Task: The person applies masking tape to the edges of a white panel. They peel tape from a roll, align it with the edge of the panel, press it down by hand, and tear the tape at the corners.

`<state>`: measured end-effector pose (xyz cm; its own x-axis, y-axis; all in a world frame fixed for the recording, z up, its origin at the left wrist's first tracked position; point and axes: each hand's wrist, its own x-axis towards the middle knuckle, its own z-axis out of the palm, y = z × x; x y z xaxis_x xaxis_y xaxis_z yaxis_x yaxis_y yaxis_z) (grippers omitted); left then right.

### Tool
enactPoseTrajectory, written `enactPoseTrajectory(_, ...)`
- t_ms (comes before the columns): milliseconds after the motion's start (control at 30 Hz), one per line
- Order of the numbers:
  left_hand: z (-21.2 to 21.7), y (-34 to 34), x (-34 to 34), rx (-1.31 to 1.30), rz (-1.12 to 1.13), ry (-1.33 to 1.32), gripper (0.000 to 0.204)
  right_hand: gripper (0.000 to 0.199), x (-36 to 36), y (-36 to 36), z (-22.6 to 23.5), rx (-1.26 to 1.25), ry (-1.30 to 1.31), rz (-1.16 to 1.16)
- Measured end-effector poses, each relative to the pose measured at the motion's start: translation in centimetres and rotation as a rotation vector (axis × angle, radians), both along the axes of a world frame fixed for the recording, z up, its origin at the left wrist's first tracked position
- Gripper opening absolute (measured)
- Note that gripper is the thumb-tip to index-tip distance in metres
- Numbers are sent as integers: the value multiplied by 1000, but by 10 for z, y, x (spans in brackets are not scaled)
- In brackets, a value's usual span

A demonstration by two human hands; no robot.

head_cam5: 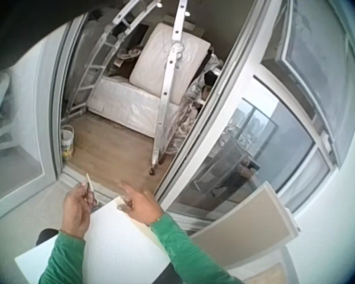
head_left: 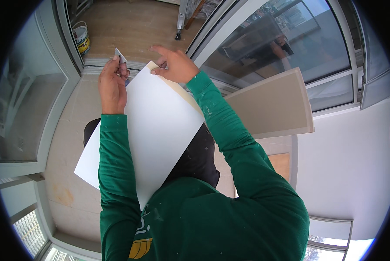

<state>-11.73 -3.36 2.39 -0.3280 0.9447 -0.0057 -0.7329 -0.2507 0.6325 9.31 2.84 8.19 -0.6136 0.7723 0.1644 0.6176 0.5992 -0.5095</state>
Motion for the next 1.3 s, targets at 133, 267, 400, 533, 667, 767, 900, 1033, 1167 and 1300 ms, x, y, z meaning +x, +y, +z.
enactPoseTrajectory(133, -1, 1, 5, 36, -12, 115, 16, 47, 17, -16, -6, 130, 253, -52)
enactPoseTrajectory(267, 5, -11, 31, 126, -108, 338, 14, 40, 45, -41, -18, -121, 614, -135)
enactPoseTrajectory(400, 7, -30, 66, 140, -206, 379, 16, 43, 45, -99, -18, -275, 866, -53)
enactPoseTrajectory(533, 16, -49, 101, 164, -309, 581, 17, 33, 74, -124, -12, -381, 845, -118)
enactPoseTrajectory(667, 16, -50, 123, 309, -351, 818, 15, 23, 122, -116, -24, -395, 858, -103)
enactPoseTrajectory(767, 24, -56, 124, 355, -344, 1024, 17, 15, 151, -123, -21, -373, 853, -153)
enactPoseTrajectory(900, 30, -59, 93, 339, -183, 1234, 19, 8, 199, -132, -64, -407, 1084, -343)
enactPoseTrajectory(1033, 30, -64, 6, 53, 162, 1594, 24, 7, 249, -170, -187, -593, 1035, -679)
enactPoseTrajectory(1167, 24, -81, -77, -304, 116, 1830, 38, 20, 279, -248, -325, -999, 708, -938)
enactPoseTrajectory(1300, 16, -97, -116, -549, -238, 1725, 69, 34, 286, -330, -438, -1185, 194, -909)
